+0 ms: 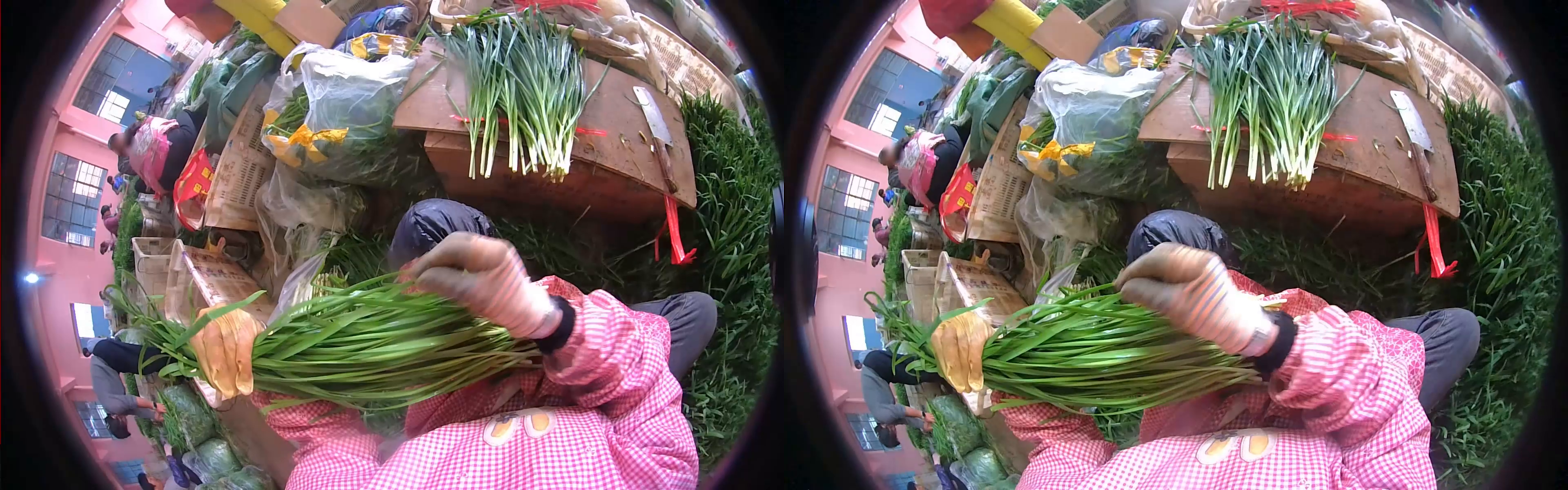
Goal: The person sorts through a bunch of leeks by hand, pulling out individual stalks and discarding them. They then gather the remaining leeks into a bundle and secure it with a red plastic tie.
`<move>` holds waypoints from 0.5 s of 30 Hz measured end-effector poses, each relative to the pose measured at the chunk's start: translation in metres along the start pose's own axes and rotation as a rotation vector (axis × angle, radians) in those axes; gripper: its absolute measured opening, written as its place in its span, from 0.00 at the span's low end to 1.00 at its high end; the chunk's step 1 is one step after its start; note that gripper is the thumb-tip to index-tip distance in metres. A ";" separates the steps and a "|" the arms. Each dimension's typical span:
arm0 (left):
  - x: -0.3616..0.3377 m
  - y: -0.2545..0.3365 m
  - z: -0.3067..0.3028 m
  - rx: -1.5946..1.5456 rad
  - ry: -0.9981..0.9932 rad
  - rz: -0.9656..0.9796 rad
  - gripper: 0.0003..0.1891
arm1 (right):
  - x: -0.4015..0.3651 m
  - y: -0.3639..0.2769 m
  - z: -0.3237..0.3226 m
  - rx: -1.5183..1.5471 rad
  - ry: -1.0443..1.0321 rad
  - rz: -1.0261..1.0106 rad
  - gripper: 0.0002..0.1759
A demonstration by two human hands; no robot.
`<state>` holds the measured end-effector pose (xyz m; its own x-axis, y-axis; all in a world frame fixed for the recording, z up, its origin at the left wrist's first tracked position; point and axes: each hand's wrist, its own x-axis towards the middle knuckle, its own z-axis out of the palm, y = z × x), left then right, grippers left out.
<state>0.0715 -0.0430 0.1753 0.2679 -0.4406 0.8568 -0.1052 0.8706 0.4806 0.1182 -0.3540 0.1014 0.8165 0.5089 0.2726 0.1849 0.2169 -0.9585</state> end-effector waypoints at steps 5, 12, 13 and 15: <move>-0.013 0.018 -0.007 -0.022 -0.156 -0.106 0.02 | -0.032 -0.037 -0.060 0.844 0.080 0.256 0.06; -0.007 0.012 -0.002 -0.040 -0.147 -0.102 0.03 | -0.025 0.014 -0.072 -0.448 0.051 -0.044 0.25; -0.005 0.010 -0.001 -0.039 -0.141 -0.110 0.03 | -0.017 0.007 -0.057 -0.525 0.014 -0.142 0.25; 0.000 0.008 0.001 -0.029 -0.135 -0.125 0.03 | -0.001 0.005 -0.029 -0.547 -0.076 -0.248 0.23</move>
<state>0.0698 -0.0360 0.1799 0.1457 -0.5693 0.8091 -0.0506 0.8125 0.5808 0.1346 -0.3775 0.0935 0.6751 0.5606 0.4796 0.6358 -0.1124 -0.7636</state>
